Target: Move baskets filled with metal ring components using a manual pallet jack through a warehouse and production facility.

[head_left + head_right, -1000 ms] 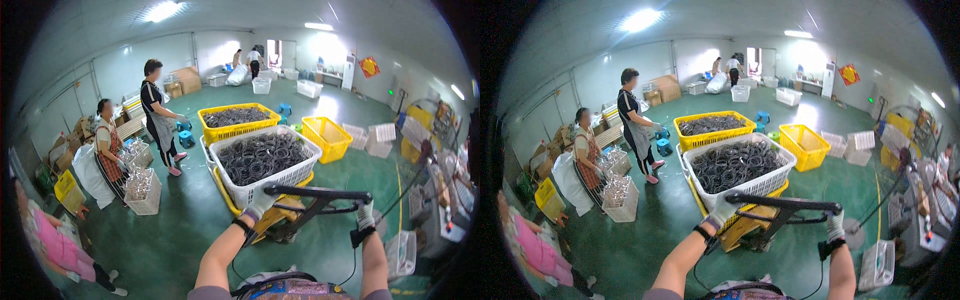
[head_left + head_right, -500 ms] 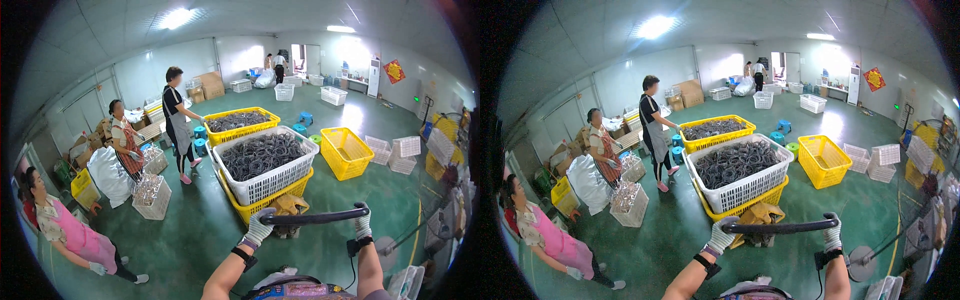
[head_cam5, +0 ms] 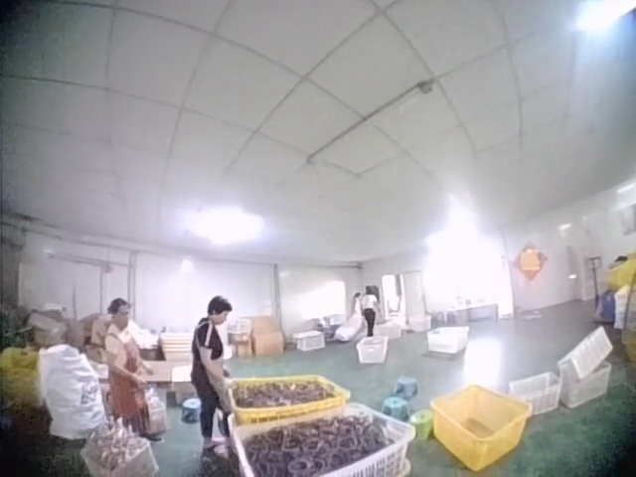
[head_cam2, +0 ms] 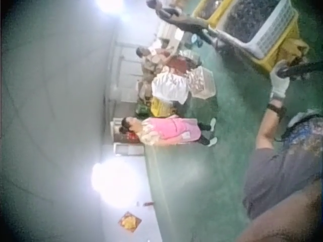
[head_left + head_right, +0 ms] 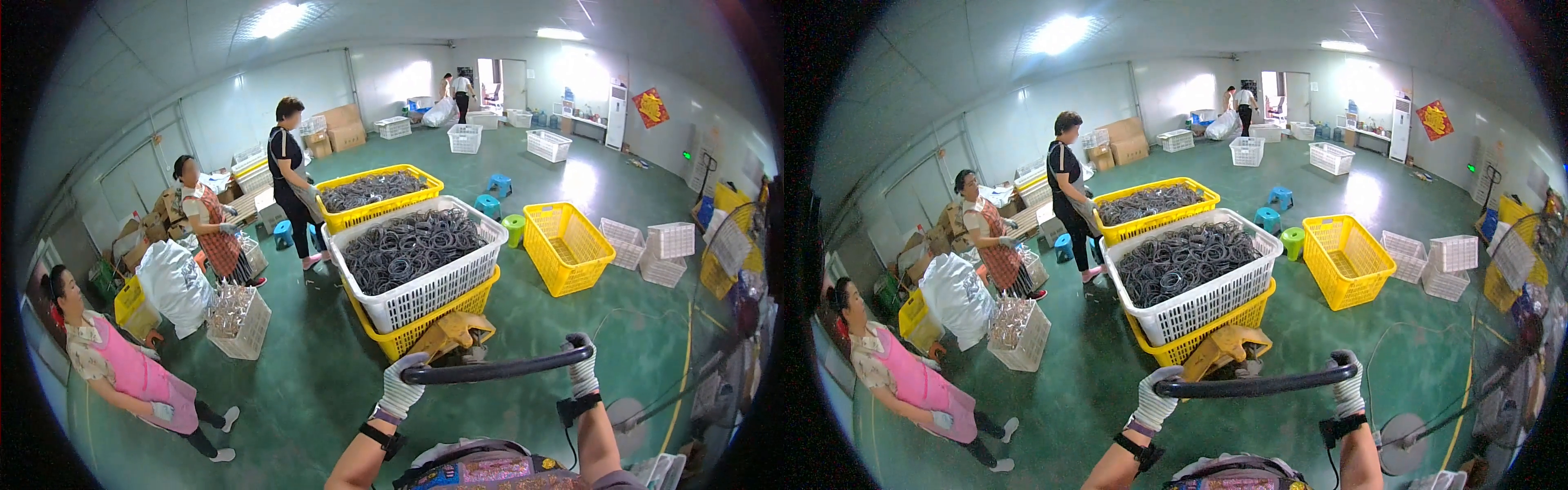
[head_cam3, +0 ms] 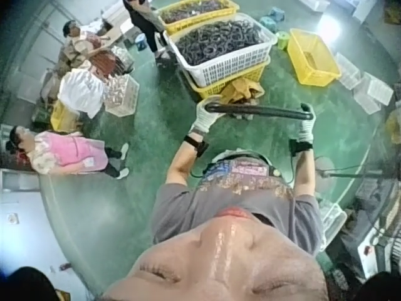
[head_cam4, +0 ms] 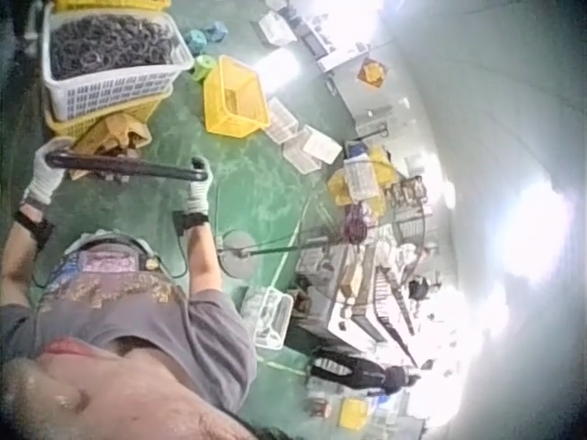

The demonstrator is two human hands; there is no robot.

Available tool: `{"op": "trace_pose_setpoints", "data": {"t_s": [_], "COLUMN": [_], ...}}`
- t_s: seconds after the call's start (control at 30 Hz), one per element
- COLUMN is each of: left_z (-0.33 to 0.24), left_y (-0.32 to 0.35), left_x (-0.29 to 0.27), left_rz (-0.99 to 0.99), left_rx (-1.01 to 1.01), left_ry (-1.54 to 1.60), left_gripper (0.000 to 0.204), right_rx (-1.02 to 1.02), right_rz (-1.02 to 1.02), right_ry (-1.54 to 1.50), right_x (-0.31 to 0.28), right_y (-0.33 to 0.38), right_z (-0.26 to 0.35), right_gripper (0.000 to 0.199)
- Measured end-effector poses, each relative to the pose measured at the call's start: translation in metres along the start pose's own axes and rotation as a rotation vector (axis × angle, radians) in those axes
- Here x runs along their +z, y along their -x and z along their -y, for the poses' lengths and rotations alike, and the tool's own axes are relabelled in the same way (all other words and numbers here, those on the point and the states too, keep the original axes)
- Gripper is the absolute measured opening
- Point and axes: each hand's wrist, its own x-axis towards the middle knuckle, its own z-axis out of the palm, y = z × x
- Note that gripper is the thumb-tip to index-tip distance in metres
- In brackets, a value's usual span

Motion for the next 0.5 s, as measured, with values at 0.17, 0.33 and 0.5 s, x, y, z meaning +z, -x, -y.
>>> {"op": "trace_pose_setpoints", "data": {"t_s": [0.17, 0.33, 0.5], "left_z": [-0.001, -0.013, -0.017], "left_y": [0.024, 0.031, 0.022], "left_x": [-0.013, -0.009, -0.015], "left_rz": [-0.07, -0.091, -0.126], "left_rx": [0.037, -0.05, -0.046], "left_ry": [-0.087, -0.102, -0.115], "left_gripper": [0.023, 0.023, 0.021], "right_rx": [0.011, 0.034, 0.047], "right_rz": [0.045, 0.066, 0.134], "right_ry": [0.07, 0.052, 0.089], "right_x": [0.003, 0.005, 0.016], "right_y": [0.023, 0.006, -0.006], "right_z": [-0.001, 0.011, 0.021], "right_gripper": [0.016, 0.018, 0.018]}}
